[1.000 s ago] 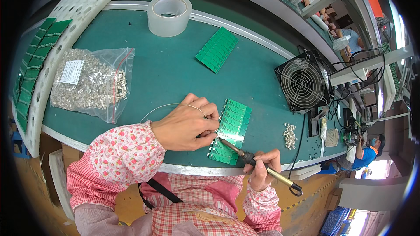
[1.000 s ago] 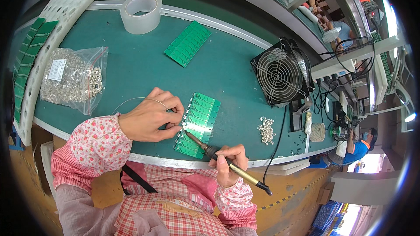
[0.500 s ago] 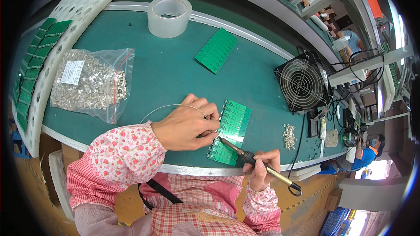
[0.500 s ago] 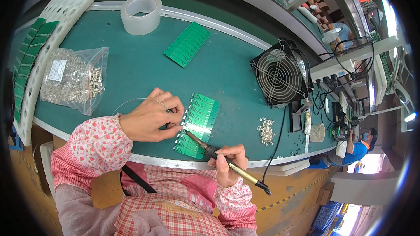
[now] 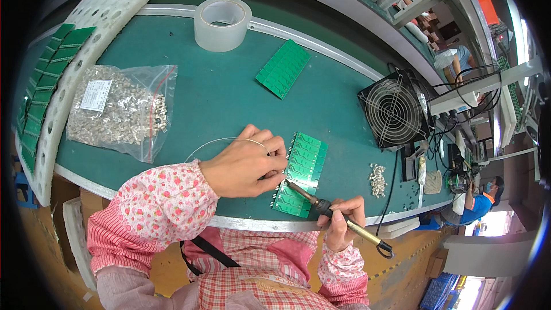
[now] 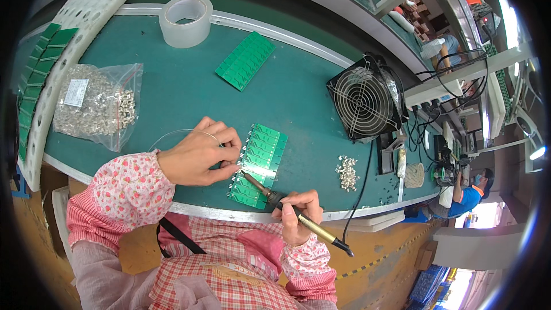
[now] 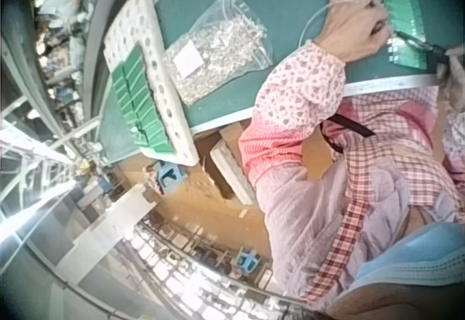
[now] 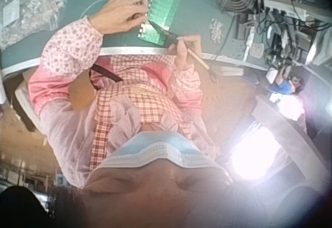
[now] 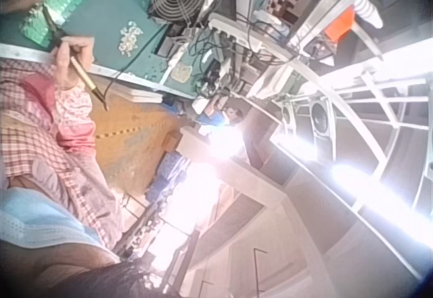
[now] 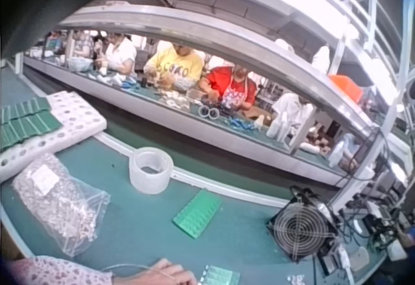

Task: The person inserts electronic components into a circuit board panel by hand, then solders the components onto the board using a soldering iron and solder wire.

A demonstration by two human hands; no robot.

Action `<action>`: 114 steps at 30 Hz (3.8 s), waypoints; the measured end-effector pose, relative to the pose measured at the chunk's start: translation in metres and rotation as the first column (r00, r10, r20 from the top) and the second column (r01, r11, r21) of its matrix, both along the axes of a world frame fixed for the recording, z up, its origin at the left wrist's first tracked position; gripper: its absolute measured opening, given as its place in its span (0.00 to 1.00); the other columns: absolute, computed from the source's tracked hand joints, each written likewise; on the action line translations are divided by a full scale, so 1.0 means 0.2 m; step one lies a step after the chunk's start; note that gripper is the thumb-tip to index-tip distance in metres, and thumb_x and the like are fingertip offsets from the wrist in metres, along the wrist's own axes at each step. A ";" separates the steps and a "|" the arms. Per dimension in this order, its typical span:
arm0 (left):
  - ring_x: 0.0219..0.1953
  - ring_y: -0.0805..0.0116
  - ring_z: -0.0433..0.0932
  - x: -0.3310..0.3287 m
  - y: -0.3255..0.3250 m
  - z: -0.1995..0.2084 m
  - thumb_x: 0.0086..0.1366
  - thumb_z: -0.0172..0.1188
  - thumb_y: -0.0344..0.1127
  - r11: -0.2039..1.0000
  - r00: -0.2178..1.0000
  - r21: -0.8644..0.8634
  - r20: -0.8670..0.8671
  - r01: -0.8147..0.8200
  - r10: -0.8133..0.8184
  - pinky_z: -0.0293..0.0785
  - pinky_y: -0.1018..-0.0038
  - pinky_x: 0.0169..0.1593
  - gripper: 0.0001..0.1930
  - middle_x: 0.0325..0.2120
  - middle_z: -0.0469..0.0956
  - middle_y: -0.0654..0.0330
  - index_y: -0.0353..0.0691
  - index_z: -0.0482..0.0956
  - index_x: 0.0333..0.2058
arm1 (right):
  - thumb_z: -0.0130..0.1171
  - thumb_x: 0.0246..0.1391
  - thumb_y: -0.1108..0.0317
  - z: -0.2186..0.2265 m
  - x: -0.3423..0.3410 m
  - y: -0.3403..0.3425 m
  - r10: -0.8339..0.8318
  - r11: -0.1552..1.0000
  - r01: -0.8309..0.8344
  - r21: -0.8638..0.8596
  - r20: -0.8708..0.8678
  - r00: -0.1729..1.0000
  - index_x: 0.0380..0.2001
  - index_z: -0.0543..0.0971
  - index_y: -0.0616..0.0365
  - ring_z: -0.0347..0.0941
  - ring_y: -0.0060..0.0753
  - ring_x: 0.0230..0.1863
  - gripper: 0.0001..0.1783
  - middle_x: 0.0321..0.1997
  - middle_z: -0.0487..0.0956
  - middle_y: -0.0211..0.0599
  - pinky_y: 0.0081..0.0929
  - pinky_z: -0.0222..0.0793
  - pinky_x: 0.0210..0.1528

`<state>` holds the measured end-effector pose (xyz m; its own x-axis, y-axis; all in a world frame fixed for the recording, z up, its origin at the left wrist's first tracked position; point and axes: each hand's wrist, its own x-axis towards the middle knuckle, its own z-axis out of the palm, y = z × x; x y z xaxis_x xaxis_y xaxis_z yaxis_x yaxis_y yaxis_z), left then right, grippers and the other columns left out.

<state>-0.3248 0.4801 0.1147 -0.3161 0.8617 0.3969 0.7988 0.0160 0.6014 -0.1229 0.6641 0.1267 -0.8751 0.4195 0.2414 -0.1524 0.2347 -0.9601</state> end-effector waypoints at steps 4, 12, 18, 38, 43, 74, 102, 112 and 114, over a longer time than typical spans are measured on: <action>0.37 0.62 0.71 -0.03 0.00 0.01 0.62 0.64 0.37 1.000 0.994 -0.025 0.107 -0.008 0.010 0.62 0.64 0.45 0.09 0.33 0.73 0.62 0.41 0.75 0.27 | 0.56 0.63 0.67 -0.02 0.02 -0.02 -0.080 0.997 0.080 -0.012 -0.056 0.995 0.39 0.69 0.62 0.74 0.24 0.20 0.10 0.23 0.77 0.39 0.22 0.71 0.23; 0.35 0.62 0.72 -0.05 -0.04 0.05 0.60 0.65 0.32 0.997 0.997 -0.008 0.018 -0.079 0.079 0.62 0.66 0.43 0.07 0.33 0.73 0.63 0.41 0.74 0.29 | 0.56 0.62 0.72 -0.01 0.03 0.00 0.058 0.847 -0.005 0.531 -0.083 0.995 0.44 0.73 0.65 0.75 0.25 0.26 0.09 0.25 0.78 0.40 0.21 0.71 0.27; 0.37 0.64 0.71 0.00 -0.03 0.05 0.57 0.65 0.32 0.998 0.999 -0.058 0.033 -0.017 0.019 0.61 0.65 0.45 0.06 0.34 0.73 0.64 0.41 0.75 0.27 | 0.54 0.63 0.68 0.00 0.05 -0.06 -0.107 0.990 0.105 -0.093 -0.018 0.994 0.41 0.69 0.63 0.72 0.21 0.23 0.10 0.25 0.76 0.37 0.18 0.68 0.24; 0.38 0.64 0.70 0.02 -0.01 0.03 0.54 0.66 0.32 1.000 0.999 -0.027 -0.043 -0.001 0.000 0.61 0.64 0.45 0.05 0.36 0.73 0.63 0.41 0.78 0.27 | 0.55 0.63 0.65 -0.02 0.03 -0.02 -0.063 0.988 0.072 -0.135 0.074 0.995 0.40 0.69 0.62 0.73 0.21 0.21 0.11 0.23 0.78 0.37 0.19 0.70 0.25; 0.38 0.62 0.72 0.02 -0.04 0.09 0.54 0.64 0.34 0.994 0.983 0.013 -0.144 -0.112 0.113 0.63 0.61 0.48 0.06 0.35 0.73 0.62 0.41 0.77 0.28 | 0.53 0.63 0.71 0.00 0.05 -0.06 -0.137 0.989 0.134 -0.065 -0.052 0.989 0.41 0.71 0.63 0.74 0.24 0.23 0.07 0.28 0.78 0.38 0.22 0.73 0.26; 0.27 0.67 0.72 0.35 -0.05 0.08 0.57 0.67 0.31 0.814 0.821 0.110 0.108 -0.570 0.561 0.61 0.59 0.53 0.13 0.22 0.71 0.68 0.44 0.70 0.21 | 0.71 0.46 0.77 0.05 -0.04 -0.05 -0.123 0.778 0.192 0.599 -0.154 0.980 0.45 0.81 0.56 0.73 0.38 0.27 0.20 0.29 0.76 0.39 0.30 0.69 0.29; 0.30 0.66 0.73 0.30 -0.05 0.06 0.56 0.66 0.31 0.873 0.859 0.012 0.183 -0.488 0.478 0.59 0.62 0.51 0.13 0.24 0.69 0.67 0.44 0.69 0.20 | 0.56 0.61 0.62 0.00 -0.02 -0.09 -0.157 0.981 0.163 -0.104 0.057 0.986 0.37 0.67 0.61 0.67 0.21 0.14 0.14 0.27 0.73 0.36 0.17 0.65 0.18; 0.30 0.66 0.73 0.31 -0.04 0.05 0.57 0.66 0.31 0.864 0.855 0.023 0.155 -0.503 0.494 0.59 0.62 0.51 0.11 0.24 0.69 0.66 0.44 0.71 0.21 | 0.55 0.60 0.66 -0.02 0.00 -0.08 -0.077 0.996 0.078 -0.041 0.019 0.997 0.37 0.66 0.61 0.67 0.20 0.16 0.11 0.29 0.73 0.37 0.17 0.66 0.18; 0.30 0.67 0.73 0.31 -0.04 0.06 0.57 0.66 0.31 0.863 0.853 0.020 0.164 -0.505 0.495 0.59 0.62 0.51 0.11 0.24 0.70 0.67 0.44 0.71 0.22 | 0.55 0.60 0.66 -0.02 0.00 -0.08 -0.076 0.996 0.077 -0.038 0.015 0.997 0.37 0.66 0.61 0.67 0.20 0.16 0.11 0.29 0.73 0.38 0.17 0.66 0.18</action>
